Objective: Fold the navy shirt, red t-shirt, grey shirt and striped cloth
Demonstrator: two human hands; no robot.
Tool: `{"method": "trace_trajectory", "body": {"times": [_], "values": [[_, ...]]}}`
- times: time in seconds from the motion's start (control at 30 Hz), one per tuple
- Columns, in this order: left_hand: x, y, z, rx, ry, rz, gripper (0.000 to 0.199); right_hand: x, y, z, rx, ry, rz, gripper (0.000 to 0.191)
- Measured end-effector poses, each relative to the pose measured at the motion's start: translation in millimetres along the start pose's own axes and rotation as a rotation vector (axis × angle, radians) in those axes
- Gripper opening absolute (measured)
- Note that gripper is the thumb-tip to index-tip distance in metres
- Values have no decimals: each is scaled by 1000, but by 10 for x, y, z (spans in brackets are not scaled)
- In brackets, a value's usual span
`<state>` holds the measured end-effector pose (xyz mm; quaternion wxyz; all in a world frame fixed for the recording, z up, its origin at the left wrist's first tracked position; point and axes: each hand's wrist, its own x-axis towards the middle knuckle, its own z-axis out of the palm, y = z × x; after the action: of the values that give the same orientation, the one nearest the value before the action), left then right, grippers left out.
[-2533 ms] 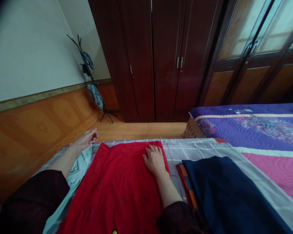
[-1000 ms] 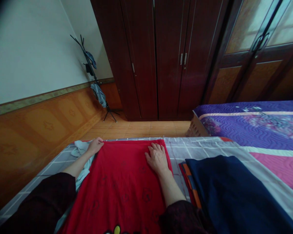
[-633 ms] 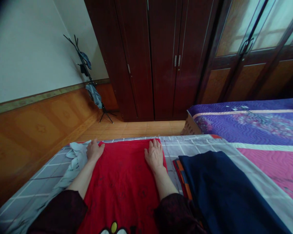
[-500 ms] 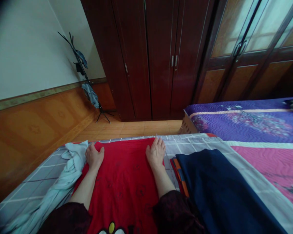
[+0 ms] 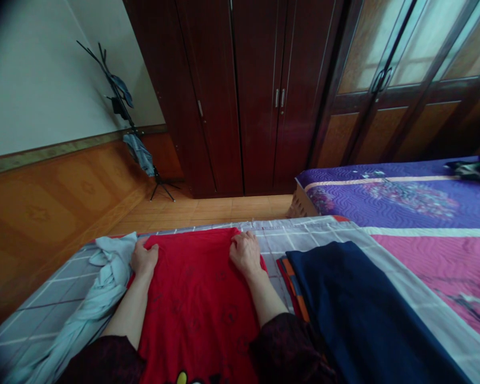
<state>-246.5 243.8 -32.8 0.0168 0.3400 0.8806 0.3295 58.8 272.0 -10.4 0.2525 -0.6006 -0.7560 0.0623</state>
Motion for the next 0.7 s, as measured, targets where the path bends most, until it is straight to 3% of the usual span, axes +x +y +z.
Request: {"method": "trace_trajectory", "body": {"times": [0.17, 0.23, 0.53, 0.7], "values": [[10, 45, 3, -33, 29, -74, 46, 36, 71, -12, -75, 23, 234, 37], [12, 62, 3, -39, 30, -93, 44, 48, 99, -14, -103, 8, 260, 37], [10, 108, -19, -57, -4, -112, 47, 35, 60, -103, -249, -140, 33, 46], [9, 123, -20, -76, -15, -110, 47, 191, -19, -131, -328, -266, -36, 39]]}}
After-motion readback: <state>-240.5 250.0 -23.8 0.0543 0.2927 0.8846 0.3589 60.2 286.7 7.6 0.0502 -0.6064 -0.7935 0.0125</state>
